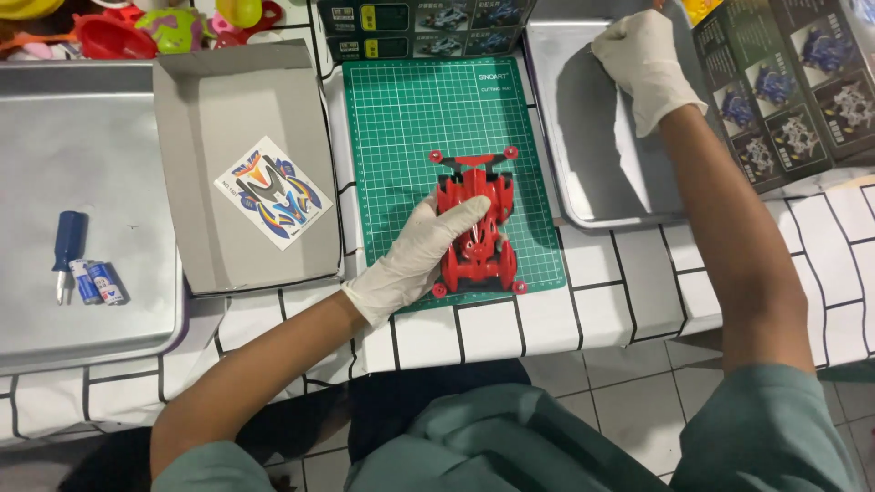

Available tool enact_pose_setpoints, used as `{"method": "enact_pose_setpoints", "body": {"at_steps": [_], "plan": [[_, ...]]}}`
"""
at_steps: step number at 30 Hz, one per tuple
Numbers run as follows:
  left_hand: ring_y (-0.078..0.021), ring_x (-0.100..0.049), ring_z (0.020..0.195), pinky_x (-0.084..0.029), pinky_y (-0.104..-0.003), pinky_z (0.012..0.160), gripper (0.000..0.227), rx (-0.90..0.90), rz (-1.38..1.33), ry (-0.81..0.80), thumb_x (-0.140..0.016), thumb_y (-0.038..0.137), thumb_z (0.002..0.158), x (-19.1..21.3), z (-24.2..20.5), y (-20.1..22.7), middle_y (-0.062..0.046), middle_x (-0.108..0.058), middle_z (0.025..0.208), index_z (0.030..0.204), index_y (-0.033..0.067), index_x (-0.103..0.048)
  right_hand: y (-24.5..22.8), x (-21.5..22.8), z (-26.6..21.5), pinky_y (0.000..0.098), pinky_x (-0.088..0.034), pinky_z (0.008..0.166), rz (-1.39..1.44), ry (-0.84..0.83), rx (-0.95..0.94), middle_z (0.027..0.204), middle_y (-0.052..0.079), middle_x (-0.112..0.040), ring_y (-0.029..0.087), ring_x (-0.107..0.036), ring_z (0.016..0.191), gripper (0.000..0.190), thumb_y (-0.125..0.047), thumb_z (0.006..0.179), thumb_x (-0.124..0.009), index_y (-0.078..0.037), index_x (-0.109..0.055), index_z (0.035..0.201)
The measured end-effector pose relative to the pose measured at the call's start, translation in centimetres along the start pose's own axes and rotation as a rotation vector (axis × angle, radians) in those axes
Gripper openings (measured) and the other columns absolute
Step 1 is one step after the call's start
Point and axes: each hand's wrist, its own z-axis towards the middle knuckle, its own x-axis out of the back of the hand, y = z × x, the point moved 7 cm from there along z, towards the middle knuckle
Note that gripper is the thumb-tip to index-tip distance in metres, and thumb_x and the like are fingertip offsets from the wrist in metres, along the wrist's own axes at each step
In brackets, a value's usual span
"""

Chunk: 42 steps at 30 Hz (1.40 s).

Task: The person assembles a red model car chassis on a green cutting mat, attaching small black and red parts by hand. They then use a blue screwdriver to tighten components on the model before placing the finished assembly into a gray box and closing the lid.

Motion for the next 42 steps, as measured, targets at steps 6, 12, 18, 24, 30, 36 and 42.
{"method": "enact_pose_setpoints", "body": {"at_steps": [6, 12, 18, 24, 30, 36, 42], "plan": [[-0.0296, -0.072, 0.083, -0.065, -0.051, 0.074, 0.043, -0.253, -0.120, 0.199, -0.069, 0.021, 0.090, 0.3, 1.1, 2.1, -0.017, -0.070, 0.108, 0.127, 0.0115, -0.048, -0.9, -0.8, 0.4, 0.0324, -0.052, 0.059, 0.045, 0.048, 0.049, 0.070, -0.010, -0.064, 0.011, -0.063, 0.070, 0.017, -0.005, 0.082, -0.075, -0.017, -0.073, 0.069], [-0.0291, -0.072, 0.091, -0.064, -0.052, 0.086, 0.049, -0.300, -0.132, 0.165, -0.067, 0.024, 0.090, 0.3, 0.8, 2.6, -0.020, -0.070, 0.110, 0.132, 0.0050, -0.051, -1.2, -0.6, -0.1, 0.0395, -0.051, 0.054, 0.002, 0.103, 0.087, 0.080, -0.001, -0.069, 0.020, -0.064, 0.073, 0.011, -0.009, 0.083, -0.067, -0.016, -0.073, 0.078], [-0.0314, -0.069, 0.102, -0.061, -0.053, 0.093, 0.043, -0.363, -0.055, 0.140, -0.062, 0.017, 0.092, 2.4, 2.6, 1.6, -0.013, -0.062, 0.123, 0.132, 0.0112, -0.045, -16.0, 8.1, -10.8, 0.0253, -0.063, 0.077, 0.343, 0.067, 0.288, 0.098, 0.012, -0.078, 0.016, -0.073, 0.085, 0.015, 0.008, 0.094, -0.080, -0.003, -0.080, 0.104], [-0.0269, -0.073, 0.105, -0.065, -0.042, 0.084, 0.041, -0.466, 0.112, 0.240, -0.060, 0.021, 0.101, 4.1, 3.8, 0.3, -0.014, -0.067, 0.123, 0.137, 0.0183, -0.042, -26.6, 9.9, -23.0, 0.0393, -0.061, 0.075, 0.624, -0.081, 0.339, 0.095, 0.024, -0.076, 0.034, -0.075, 0.086, 0.029, 0.021, 0.087, -0.071, 0.003, -0.078, 0.108], [-0.0244, -0.068, 0.114, -0.063, -0.043, 0.092, 0.049, -0.482, 0.152, 0.216, -0.059, 0.023, 0.103, 4.6, 4.0, 0.0, -0.012, -0.059, 0.130, 0.144, 0.0199, -0.032, -27.7, 7.7, -26.8, 0.0367, -0.065, 0.070, 0.779, -0.135, 0.575, 0.091, 0.023, -0.078, 0.030, -0.078, 0.079, 0.026, 0.019, 0.077, -0.076, 0.005, -0.075, 0.100], [-0.0204, -0.054, 0.128, -0.049, -0.046, 0.112, 0.080, -0.555, 0.318, 0.166, -0.063, 0.015, 0.099, 4.0, 3.4, 0.9, -0.013, -0.040, 0.153, 0.161, 0.0174, -0.013, -27.6, 6.0, -28.6, 0.0338, -0.064, 0.075, 0.631, 0.006, 0.671, 0.097, 0.014, -0.081, 0.026, -0.079, 0.085, 0.035, 0.015, 0.078, -0.083, -0.001, -0.076, 0.108], [-0.0200, -0.048, 0.134, -0.040, -0.046, 0.119, 0.075, -0.589, 0.374, 0.188, -0.056, 0.008, 0.099, 4.2, 3.5, 0.6, -0.015, -0.040, 0.152, 0.161, 0.0170, -0.015, -27.8, 5.8, -28.5, 0.0354, -0.065, 0.075, 0.654, 0.021, 0.647, 0.094, 0.015, -0.081, 0.028, -0.079, 0.082, 0.042, 0.018, 0.073, -0.086, 0.002, -0.075, 0.111]]}}
